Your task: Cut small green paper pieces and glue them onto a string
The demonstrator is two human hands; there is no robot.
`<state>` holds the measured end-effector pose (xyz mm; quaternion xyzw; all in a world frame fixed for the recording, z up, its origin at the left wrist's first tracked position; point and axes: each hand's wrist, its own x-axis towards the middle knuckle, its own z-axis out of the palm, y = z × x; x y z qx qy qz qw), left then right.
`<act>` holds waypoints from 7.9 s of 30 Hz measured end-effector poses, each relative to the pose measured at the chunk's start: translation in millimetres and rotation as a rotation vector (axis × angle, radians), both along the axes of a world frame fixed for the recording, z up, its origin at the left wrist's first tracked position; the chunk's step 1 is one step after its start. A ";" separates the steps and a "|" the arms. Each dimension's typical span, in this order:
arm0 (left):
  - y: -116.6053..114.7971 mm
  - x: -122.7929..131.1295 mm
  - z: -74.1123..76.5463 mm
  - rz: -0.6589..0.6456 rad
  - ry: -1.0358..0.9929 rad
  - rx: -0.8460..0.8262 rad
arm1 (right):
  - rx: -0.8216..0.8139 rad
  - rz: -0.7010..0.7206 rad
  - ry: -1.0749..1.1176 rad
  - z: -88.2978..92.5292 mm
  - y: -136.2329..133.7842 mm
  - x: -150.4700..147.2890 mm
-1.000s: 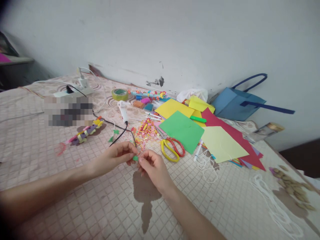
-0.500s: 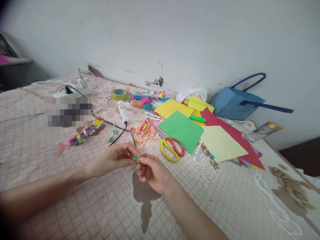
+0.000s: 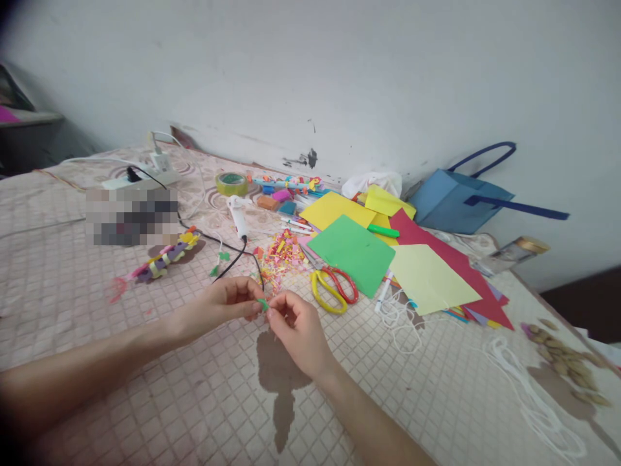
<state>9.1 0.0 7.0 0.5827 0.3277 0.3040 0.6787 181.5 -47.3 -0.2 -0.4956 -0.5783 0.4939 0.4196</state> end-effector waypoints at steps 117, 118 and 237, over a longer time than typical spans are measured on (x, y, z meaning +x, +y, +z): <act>4.3 -4.7 6.2 -0.066 0.044 -0.070 | -0.111 -0.075 0.166 -6.1 0.8 -8.1; 5.7 -6.1 8.0 -0.064 0.041 -0.075 | -0.117 -0.051 0.161 -5.6 0.5 -6.6; 18.6 -17.6 18.6 0.184 -0.177 -0.021 | -0.119 0.109 -0.282 11.6 0.8 20.1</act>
